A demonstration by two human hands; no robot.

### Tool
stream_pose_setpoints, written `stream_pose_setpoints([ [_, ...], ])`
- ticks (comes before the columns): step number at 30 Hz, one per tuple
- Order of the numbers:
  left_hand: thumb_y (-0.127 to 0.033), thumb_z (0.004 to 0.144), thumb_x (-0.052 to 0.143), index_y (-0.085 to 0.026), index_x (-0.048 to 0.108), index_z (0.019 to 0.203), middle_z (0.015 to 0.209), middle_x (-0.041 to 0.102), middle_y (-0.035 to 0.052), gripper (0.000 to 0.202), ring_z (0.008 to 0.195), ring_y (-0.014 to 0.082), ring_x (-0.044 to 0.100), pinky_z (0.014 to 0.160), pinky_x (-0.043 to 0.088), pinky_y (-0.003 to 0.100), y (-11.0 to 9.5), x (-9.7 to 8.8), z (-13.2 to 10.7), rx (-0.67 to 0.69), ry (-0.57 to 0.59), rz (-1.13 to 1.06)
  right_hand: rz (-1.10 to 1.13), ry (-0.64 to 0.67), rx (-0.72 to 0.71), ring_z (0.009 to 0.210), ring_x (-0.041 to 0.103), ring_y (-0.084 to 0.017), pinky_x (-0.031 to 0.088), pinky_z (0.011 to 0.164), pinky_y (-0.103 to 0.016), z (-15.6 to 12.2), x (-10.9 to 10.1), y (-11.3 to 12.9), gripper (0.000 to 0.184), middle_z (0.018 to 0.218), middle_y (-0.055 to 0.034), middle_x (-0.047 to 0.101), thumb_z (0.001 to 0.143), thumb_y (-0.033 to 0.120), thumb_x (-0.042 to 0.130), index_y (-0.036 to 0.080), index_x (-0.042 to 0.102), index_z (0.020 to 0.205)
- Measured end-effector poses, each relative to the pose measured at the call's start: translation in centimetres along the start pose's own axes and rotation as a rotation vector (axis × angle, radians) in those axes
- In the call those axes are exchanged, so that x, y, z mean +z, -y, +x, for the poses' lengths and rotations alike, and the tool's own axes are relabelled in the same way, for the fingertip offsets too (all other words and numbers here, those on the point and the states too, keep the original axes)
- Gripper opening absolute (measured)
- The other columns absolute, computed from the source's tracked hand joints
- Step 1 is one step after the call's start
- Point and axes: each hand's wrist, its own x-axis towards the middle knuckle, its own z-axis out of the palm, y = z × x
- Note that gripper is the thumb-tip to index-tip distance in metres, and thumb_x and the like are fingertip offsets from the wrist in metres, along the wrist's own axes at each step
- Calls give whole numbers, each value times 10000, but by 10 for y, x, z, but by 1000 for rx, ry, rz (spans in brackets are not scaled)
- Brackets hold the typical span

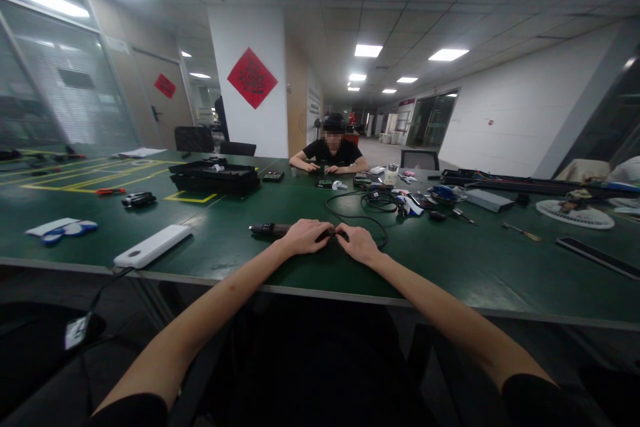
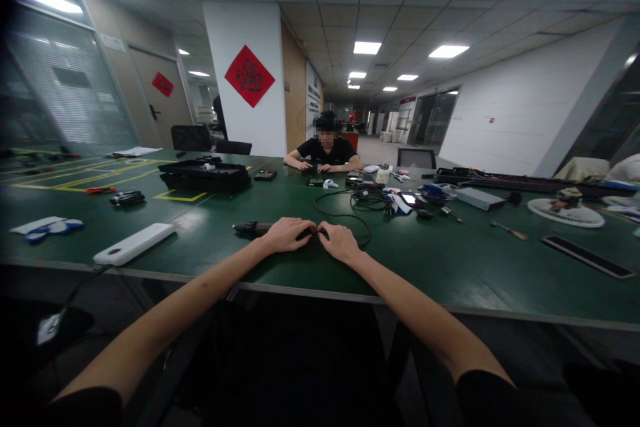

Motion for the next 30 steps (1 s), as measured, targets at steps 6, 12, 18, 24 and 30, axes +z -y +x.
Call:
stream_pose_setpoints([
  [6, -467, 1030, 492, -258, 598, 1148, 1003, 720, 24, 262, 923, 199, 698, 806, 502, 307, 0, 0, 0, -34, -3, -2, 7, -16, -1, 940, 704, -200, 437, 784, -260, 0, 1, 1, 209, 1058, -24, 763, 1030, 368, 557, 282, 674, 1181],
  [12, -330, 1007, 511, -241, 552, 1326, 1197, 695, 66, 334, 1112, 216, 659, 975, 487, 363, -2, -3, -2, 73, -43, -37, 1, -21, 4, 963, 711, -213, 448, 785, -266, 0, 2, -1, 218, 1090, -28, 761, 1031, 377, 556, 293, 659, 1203],
  [18, -238, 1027, 466, -224, 544, 1345, 1232, 669, 89, 327, 1191, 216, 607, 1056, 439, 385, -8, -7, 1, 151, -54, -51, -50, -5, 21, 954, 711, -222, 434, 763, -263, 0, 2, 0, 222, 1058, -43, 763, 1030, 389, 558, 272, 654, 1192],
  [24, -296, 1025, 499, -212, 493, 1393, 1220, 665, 97, 377, 1181, 230, 607, 1047, 436, 397, -8, -4, 1, 109, -65, -59, -56, -3, 17, 968, 711, -228, 430, 763, -263, 0, 3, 1, 224, 1070, -52, 763, 1026, 370, 558, 263, 650, 1200],
  [30, -290, 1039, 467, -209, 489, 1395, 1207, 670, 92, 366, 1169, 227, 610, 1048, 428, 403, -9, -3, 0, 102, -73, -49, -73, 3, 25, 946, 716, -233, 435, 750, -265, 0, 4, 0, 243, 1053, -62, 764, 1030, 393, 551, 253, 652, 1202],
])
